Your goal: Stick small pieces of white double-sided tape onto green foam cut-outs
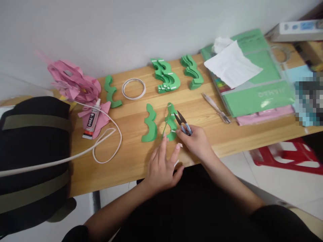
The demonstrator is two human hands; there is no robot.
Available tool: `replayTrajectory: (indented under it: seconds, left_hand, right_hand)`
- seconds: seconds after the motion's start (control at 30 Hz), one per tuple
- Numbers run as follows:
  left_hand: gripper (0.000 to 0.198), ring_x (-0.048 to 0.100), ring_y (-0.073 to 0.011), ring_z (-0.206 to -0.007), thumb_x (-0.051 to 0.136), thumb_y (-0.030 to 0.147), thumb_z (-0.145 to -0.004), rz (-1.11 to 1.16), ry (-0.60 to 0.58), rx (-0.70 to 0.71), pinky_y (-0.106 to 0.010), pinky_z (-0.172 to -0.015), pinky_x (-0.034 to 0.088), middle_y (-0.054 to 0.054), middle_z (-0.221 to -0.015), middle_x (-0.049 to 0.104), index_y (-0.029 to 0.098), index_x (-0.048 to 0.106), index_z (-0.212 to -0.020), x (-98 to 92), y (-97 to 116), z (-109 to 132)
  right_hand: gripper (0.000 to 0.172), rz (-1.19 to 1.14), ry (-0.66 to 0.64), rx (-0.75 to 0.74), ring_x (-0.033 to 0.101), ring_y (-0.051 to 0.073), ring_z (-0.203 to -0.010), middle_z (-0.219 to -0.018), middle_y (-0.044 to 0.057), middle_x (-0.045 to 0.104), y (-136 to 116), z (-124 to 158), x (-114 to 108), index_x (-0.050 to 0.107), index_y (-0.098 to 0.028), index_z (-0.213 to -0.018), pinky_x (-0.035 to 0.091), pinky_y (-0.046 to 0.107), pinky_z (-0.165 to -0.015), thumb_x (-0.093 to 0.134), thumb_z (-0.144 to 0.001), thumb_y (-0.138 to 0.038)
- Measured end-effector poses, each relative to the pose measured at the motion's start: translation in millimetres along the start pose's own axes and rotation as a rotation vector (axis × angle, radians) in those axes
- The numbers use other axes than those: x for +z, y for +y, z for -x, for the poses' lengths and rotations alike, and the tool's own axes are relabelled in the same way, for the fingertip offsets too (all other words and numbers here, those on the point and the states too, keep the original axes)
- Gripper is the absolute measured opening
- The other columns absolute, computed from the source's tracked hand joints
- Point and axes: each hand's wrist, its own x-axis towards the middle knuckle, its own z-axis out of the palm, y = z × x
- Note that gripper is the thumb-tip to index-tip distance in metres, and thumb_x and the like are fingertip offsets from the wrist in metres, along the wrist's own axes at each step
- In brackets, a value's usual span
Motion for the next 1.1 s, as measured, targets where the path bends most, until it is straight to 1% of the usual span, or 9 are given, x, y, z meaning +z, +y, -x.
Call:
replayTrajectory:
  seconds: [0.17, 0.23, 0.33, 0.43, 0.6, 0.77, 0.87, 0.97, 1.1]
  left_hand:
    - [0.091, 0.042, -0.0375, -0.137, 0.063, 0.034, -0.082, 0.023, -0.01, 0.005, -0.044, -0.094, 0.05, -0.022, -0.161, -0.002, 0.017, 0.01, -0.154, 2.9, -1, 3]
    - [0.091, 0.041, -0.0376, -0.138, 0.062, 0.035, -0.083, 0.032, -0.003, 0.004, -0.045, -0.094, 0.051, -0.021, -0.161, -0.004, 0.018, 0.009, -0.154, 4.3, -1, 3]
    - [0.089, 0.037, -0.0351, -0.141, 0.061, 0.036, -0.084, 0.06, 0.014, -0.008, -0.044, -0.095, 0.051, -0.017, -0.162, -0.005, 0.022, 0.009, -0.154, 5.4, -1, 3]
    - [0.088, 0.035, -0.0351, -0.141, 0.06, 0.034, -0.084, 0.067, 0.022, 0.001, -0.043, -0.094, 0.052, -0.018, -0.161, -0.008, 0.02, 0.009, -0.154, 4.9, -1, 1]
    - [0.085, 0.037, -0.0363, -0.14, 0.06, 0.032, -0.084, 0.042, 0.033, 0.012, -0.043, -0.094, 0.052, -0.021, -0.161, -0.006, 0.016, 0.013, -0.153, 4.5, 0, 1]
    - [0.076, 0.04, -0.0393, -0.137, 0.057, 0.033, -0.085, -0.023, 0.064, 0.046, -0.043, -0.091, 0.053, -0.027, -0.16, -0.001, 0.011, 0.023, -0.15, 6.7, -1, 1]
    - [0.075, 0.039, -0.0398, -0.138, 0.057, 0.034, -0.085, -0.032, 0.059, 0.052, -0.043, -0.091, 0.053, -0.028, -0.16, -0.001, 0.011, 0.025, -0.149, 6.9, -1, 0]
    - [0.073, 0.04, -0.0392, -0.138, 0.057, 0.033, -0.085, -0.033, 0.058, 0.046, -0.042, -0.091, 0.053, -0.027, -0.16, 0.0, 0.012, 0.027, -0.148, 6.1, -1, 0]
    - [0.073, 0.046, -0.0387, -0.133, 0.058, 0.034, -0.085, -0.039, 0.035, 0.034, -0.042, -0.09, 0.053, -0.027, -0.16, 0.0, 0.012, 0.028, -0.147, 4.8, 0, 0]
  right_hand:
    - [0.028, 0.076, -0.027, 0.03, 0.04, 0.012, -0.049, -0.049, -0.002, 0.047, -2, -2, -2, 0.046, -0.021, -0.055, 0.029, 0.025, -0.048, 0.057, -0.07, -0.042]
    - [0.028, 0.101, -0.037, 0.026, 0.04, 0.012, -0.049, -0.05, -0.002, 0.047, -3, -3, -3, 0.045, -0.021, -0.055, 0.029, 0.025, -0.048, 0.057, -0.07, -0.042]
    - [0.031, 0.153, -0.019, 0.018, 0.04, 0.012, -0.048, -0.049, -0.002, 0.047, -4, -3, -2, 0.044, -0.022, -0.053, 0.028, 0.025, -0.048, 0.058, -0.071, -0.042]
    - [0.031, 0.206, 0.02, 0.016, 0.041, 0.012, -0.047, -0.048, -0.002, 0.048, -7, -2, 0, 0.046, -0.021, -0.052, 0.028, 0.026, -0.048, 0.06, -0.07, -0.041]
    - [0.029, 0.264, 0.081, -0.017, 0.043, 0.013, -0.047, -0.048, -0.002, 0.05, -8, 0, 4, 0.047, -0.021, -0.053, 0.027, 0.026, -0.048, 0.06, -0.072, -0.04]
    - [0.028, 0.276, 0.089, 0.003, 0.045, 0.013, -0.048, -0.049, -0.002, 0.051, -8, 1, 5, 0.048, -0.021, -0.054, 0.028, 0.026, -0.048, 0.06, -0.071, -0.039]
    - [0.026, 0.303, 0.097, 0.007, 0.046, 0.013, -0.049, -0.049, -0.001, 0.053, -10, 1, 6, 0.049, -0.021, -0.055, 0.029, 0.025, -0.049, 0.06, -0.072, -0.037]
    - [0.026, 0.365, 0.1, 0.028, 0.044, 0.013, -0.049, -0.049, -0.001, 0.052, -12, 0, 6, 0.048, -0.021, -0.054, 0.029, 0.025, -0.049, 0.061, -0.072, -0.036]
    - [0.033, 0.464, 0.061, 0.09, 0.037, 0.012, -0.047, -0.045, -0.003, 0.045, -17, -7, 3, 0.043, -0.022, -0.05, 0.027, 0.026, -0.049, 0.065, -0.071, -0.035]
